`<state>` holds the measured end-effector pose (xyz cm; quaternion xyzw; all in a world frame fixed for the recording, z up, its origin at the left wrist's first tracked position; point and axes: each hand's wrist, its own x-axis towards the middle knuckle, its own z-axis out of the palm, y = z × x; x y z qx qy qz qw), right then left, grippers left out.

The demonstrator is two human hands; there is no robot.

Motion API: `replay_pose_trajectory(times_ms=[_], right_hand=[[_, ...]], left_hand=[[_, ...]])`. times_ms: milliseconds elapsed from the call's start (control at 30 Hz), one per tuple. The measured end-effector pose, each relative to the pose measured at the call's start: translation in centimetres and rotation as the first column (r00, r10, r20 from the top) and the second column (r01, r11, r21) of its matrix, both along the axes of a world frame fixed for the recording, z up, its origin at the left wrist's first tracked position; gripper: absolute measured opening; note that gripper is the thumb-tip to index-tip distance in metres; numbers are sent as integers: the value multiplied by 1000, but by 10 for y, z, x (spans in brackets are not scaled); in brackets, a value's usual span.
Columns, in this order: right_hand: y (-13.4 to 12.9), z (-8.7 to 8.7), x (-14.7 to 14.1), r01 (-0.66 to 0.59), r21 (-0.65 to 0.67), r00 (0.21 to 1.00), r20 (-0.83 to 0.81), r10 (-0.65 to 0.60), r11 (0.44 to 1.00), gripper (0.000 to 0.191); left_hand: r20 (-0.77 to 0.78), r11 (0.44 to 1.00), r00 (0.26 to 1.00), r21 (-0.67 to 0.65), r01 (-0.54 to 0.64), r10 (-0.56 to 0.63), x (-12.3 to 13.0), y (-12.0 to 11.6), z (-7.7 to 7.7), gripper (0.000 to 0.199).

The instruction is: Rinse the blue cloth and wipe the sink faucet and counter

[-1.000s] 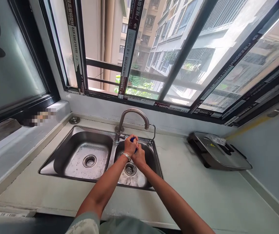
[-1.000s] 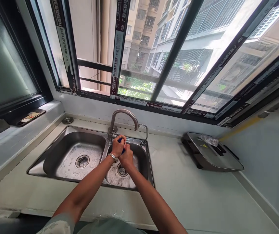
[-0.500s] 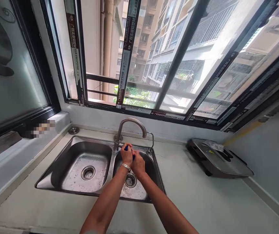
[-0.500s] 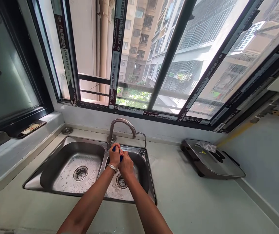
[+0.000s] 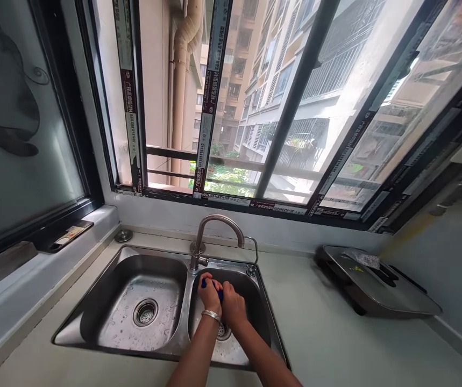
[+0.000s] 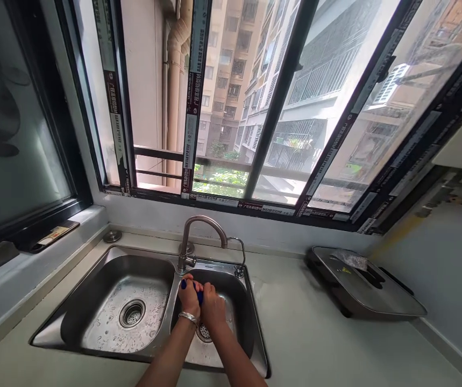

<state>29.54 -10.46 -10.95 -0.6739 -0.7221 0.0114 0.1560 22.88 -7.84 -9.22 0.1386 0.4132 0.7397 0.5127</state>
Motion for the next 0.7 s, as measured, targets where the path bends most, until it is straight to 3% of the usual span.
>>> replay_pose_trajectory(times_ms=[500,600,700], right_hand=[[-22,-36,23,-191,111,979,89,182,975,32],[-25,-40,22,-170,87,985,41,167,982,32],[-33,-50,18,-97,68,989,-106,104,993,24]], left_hand=[[74,986,997,-167,24,-11,12,-18,-40,18],[53,981,997,-183,60,-51,12,-18,-41,23],[38,973,991,-185,137,-132,5,-24,-40,32]])
